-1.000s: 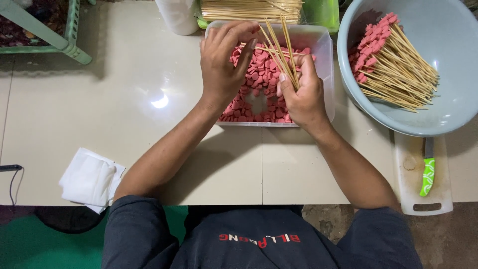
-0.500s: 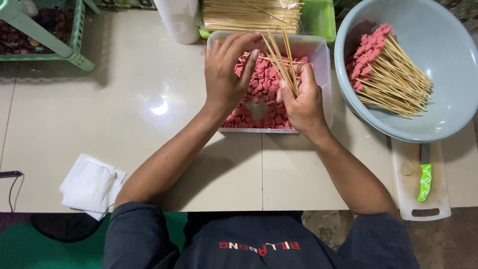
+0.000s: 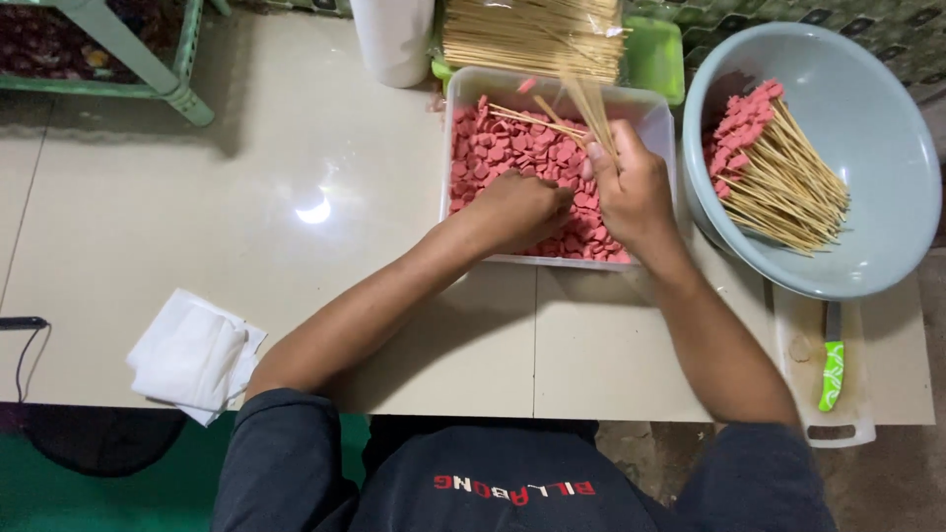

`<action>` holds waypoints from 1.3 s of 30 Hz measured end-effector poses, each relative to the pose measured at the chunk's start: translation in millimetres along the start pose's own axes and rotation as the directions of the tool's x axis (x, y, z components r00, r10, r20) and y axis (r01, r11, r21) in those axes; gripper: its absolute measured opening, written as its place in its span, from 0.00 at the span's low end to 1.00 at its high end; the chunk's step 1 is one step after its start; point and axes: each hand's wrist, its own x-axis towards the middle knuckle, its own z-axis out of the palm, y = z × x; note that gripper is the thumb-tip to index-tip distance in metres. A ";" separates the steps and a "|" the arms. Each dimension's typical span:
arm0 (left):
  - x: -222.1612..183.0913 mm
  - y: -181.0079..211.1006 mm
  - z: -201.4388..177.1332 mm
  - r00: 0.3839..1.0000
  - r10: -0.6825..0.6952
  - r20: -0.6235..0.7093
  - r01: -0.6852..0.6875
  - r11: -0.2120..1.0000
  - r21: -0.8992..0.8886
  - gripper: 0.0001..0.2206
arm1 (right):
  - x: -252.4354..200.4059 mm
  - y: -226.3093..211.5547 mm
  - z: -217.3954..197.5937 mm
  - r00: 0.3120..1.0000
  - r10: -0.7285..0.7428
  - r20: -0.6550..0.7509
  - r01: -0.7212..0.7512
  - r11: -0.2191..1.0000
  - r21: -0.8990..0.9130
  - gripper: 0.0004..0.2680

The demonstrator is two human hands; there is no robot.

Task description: Assembling decorative sticks by attaching small pink objects to the ends of wooden skewers and sorting them into a bowl.

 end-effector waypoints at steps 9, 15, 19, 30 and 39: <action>-2.7 9.5 -13.2 0.998 -0.062 0.003 0.061 0.994 0.094 0.11 | 74.5 39.4 14.2 0.894 -0.336 0.296 0.446 0.723 -0.527 0.05; 0.9 3.2 -7.8 0.999 -0.047 -0.011 0.048 0.996 0.074 0.13 | 87.0 59.4 30.1 0.838 -0.434 0.331 0.539 0.564 -0.626 0.08; 2.3 0.4 -7.0 0.997 -0.067 0.034 0.063 0.994 0.093 0.11 | 89.5 72.5 31.4 0.858 -0.421 0.295 0.505 0.580 -0.639 0.09; 0.2 -0.8 -5.3 0.982 -0.142 0.126 0.119 0.978 0.173 0.16 | 79.8 68.9 33.2 0.895 -0.123 0.428 0.356 0.776 -0.521 0.02; 1.5 -5.1 7.8 0.981 -0.147 0.128 0.128 0.981 0.144 0.12 | 79.9 92.8 37.9 0.874 -0.108 0.474 0.395 0.724 -0.565 0.05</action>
